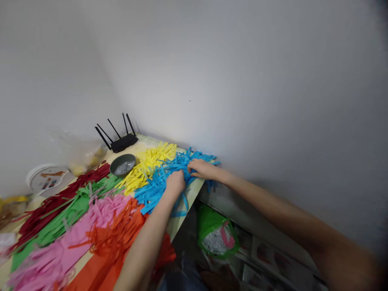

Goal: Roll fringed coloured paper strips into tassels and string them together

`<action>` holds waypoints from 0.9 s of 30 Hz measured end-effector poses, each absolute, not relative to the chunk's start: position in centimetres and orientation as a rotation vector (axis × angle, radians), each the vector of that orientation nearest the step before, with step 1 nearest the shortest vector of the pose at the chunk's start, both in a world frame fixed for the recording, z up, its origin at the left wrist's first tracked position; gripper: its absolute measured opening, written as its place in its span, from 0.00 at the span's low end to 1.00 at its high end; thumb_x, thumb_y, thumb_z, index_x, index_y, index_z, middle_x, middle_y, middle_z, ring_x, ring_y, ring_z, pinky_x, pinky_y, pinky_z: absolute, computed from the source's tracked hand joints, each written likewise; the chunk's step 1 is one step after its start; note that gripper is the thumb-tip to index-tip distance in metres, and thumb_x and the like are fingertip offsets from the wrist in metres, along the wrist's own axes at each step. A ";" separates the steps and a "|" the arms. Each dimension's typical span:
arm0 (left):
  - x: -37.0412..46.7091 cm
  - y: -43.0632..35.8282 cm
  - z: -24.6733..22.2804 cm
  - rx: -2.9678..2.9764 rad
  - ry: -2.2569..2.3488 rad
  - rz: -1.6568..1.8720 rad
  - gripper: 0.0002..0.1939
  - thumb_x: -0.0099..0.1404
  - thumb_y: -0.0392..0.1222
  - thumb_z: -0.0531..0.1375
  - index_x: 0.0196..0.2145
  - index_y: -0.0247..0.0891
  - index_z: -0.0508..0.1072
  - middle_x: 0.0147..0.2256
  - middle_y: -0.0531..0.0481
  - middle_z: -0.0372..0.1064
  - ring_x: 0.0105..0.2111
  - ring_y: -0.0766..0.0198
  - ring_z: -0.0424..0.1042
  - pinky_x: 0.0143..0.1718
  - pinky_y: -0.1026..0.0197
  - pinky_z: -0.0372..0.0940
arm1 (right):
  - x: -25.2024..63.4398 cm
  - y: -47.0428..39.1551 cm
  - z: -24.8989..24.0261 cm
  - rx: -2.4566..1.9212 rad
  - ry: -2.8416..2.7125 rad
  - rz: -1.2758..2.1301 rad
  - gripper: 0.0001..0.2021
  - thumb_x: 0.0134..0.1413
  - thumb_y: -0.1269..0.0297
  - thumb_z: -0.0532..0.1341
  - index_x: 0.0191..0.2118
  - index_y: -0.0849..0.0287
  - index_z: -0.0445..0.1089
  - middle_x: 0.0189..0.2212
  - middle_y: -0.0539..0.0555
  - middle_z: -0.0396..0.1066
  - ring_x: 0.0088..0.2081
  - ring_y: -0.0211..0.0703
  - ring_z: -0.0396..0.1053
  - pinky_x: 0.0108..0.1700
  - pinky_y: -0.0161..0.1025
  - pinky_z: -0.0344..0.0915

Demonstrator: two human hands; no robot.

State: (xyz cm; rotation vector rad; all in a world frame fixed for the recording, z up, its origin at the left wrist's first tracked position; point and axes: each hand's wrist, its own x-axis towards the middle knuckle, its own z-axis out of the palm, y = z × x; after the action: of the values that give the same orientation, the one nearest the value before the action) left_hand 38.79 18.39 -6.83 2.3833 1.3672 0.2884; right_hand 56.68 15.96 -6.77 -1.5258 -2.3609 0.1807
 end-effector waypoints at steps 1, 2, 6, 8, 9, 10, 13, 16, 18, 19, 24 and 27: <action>38.7 18.4 -6.8 2.366 1.395 0.322 0.10 0.58 0.29 0.55 0.37 0.33 0.73 0.38 0.35 0.74 0.41 0.49 0.74 0.43 0.54 0.63 | 56.4 15.4 -6.7 -1.531 -2.326 0.159 0.06 0.52 0.71 0.59 0.37 0.61 0.72 0.38 0.59 0.73 0.45 0.51 0.66 0.47 0.43 0.60; 38.5 18.5 -6.7 2.343 1.421 0.360 0.10 0.59 0.30 0.55 0.37 0.33 0.73 0.37 0.35 0.74 0.41 0.49 0.74 0.42 0.54 0.63 | 56.0 14.8 -6.7 -1.532 -2.295 0.145 0.08 0.54 0.70 0.58 0.39 0.61 0.71 0.40 0.60 0.73 0.46 0.52 0.66 0.48 0.44 0.60; 37.6 19.2 -6.3 2.213 1.499 0.566 0.06 0.58 0.32 0.55 0.31 0.35 0.72 0.32 0.40 0.74 0.36 0.54 0.73 0.39 0.57 0.63 | 53.4 13.0 -8.3 -1.526 -2.248 0.191 0.13 0.56 0.73 0.53 0.44 0.63 0.71 0.41 0.60 0.74 0.45 0.48 0.69 0.48 0.43 0.64; 37.1 19.3 -5.9 2.141 1.520 0.714 0.05 0.58 0.33 0.55 0.29 0.36 0.71 0.30 0.44 0.73 0.35 0.57 0.73 0.39 0.59 0.63 | 52.1 12.9 -9.6 -1.539 -2.229 0.225 0.17 0.55 0.75 0.53 0.49 0.65 0.69 0.46 0.63 0.72 0.49 0.49 0.69 0.51 0.45 0.63; 36.8 19.4 -5.7 2.104 1.528 0.800 0.05 0.59 0.33 0.55 0.29 0.37 0.70 0.30 0.45 0.73 0.34 0.58 0.72 0.39 0.60 0.63 | 51.7 13.2 -10.2 -1.552 -2.211 0.237 0.19 0.54 0.76 0.53 0.52 0.67 0.68 0.49 0.65 0.70 0.52 0.50 0.67 0.54 0.46 0.62; 36.4 19.4 -5.4 2.064 1.535 0.888 0.05 0.59 0.34 0.54 0.29 0.37 0.70 0.30 0.46 0.72 0.34 0.59 0.72 0.39 0.60 0.62 | 51.3 13.7 -10.6 -1.570 -2.188 0.249 0.20 0.55 0.75 0.54 0.53 0.68 0.68 0.52 0.67 0.68 0.54 0.51 0.65 0.56 0.48 0.61; 34.9 19.5 -4.2 1.916 1.558 1.145 0.05 0.60 0.35 0.53 0.28 0.38 0.68 0.29 0.50 0.70 0.33 0.62 0.70 0.38 0.62 0.62 | 51.1 15.5 -11.2 -1.650 -2.085 0.287 0.18 0.59 0.69 0.57 0.55 0.64 0.66 0.54 0.65 0.66 0.56 0.53 0.63 0.57 0.53 0.59; 32.4 20.2 -2.6 1.736 1.574 1.348 0.05 0.58 0.36 0.54 0.25 0.38 0.65 0.26 0.52 0.66 0.30 0.64 0.68 0.35 0.64 0.62 | 51.6 17.2 -10.8 -1.743 -1.954 0.332 0.17 0.62 0.61 0.58 0.54 0.59 0.65 0.55 0.59 0.64 0.53 0.49 0.65 0.54 0.54 0.63; 30.1 20.8 -1.5 1.613 1.579 1.439 0.06 0.56 0.37 0.55 0.23 0.37 0.64 0.22 0.55 0.63 0.27 0.66 0.66 0.31 0.65 0.61 | 52.0 17.9 -10.5 -1.796 -1.877 0.372 0.16 0.62 0.60 0.57 0.53 0.58 0.65 0.53 0.58 0.65 0.50 0.47 0.67 0.51 0.51 0.66; 28.8 21.0 -0.8 1.556 1.581 1.471 0.06 0.56 0.38 0.55 0.22 0.37 0.63 0.20 0.56 0.61 0.24 0.67 0.64 0.29 0.66 0.61 | 52.1 18.1 -10.4 -1.818 -1.845 0.393 0.16 0.62 0.60 0.57 0.53 0.59 0.66 0.52 0.58 0.66 0.49 0.47 0.68 0.50 0.50 0.67; 19.7 21.0 3.9 1.374 1.599 1.604 0.11 0.53 0.39 0.57 0.19 0.39 0.58 0.14 0.62 0.51 0.15 0.72 0.55 0.20 0.67 0.55 | 51.7 17.4 -10.4 -1.855 -1.780 0.459 0.15 0.63 0.60 0.57 0.52 0.61 0.66 0.47 0.57 0.69 0.42 0.42 0.71 0.42 0.44 0.71; 12.4 18.7 8.0 1.381 1.627 1.724 0.10 0.55 0.39 0.58 0.21 0.38 0.59 0.15 0.60 0.54 0.16 0.72 0.55 0.20 0.67 0.56 | 51.6 16.4 -10.2 -1.797 -1.841 0.441 0.13 0.63 0.61 0.56 0.48 0.62 0.68 0.41 0.56 0.72 0.37 0.40 0.72 0.38 0.41 0.72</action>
State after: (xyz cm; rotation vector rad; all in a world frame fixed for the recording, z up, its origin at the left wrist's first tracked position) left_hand 12.39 18.66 7.99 1.3807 1.6275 1.7241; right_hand 51.58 16.39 -10.19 -1.7967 -1.8406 0.4408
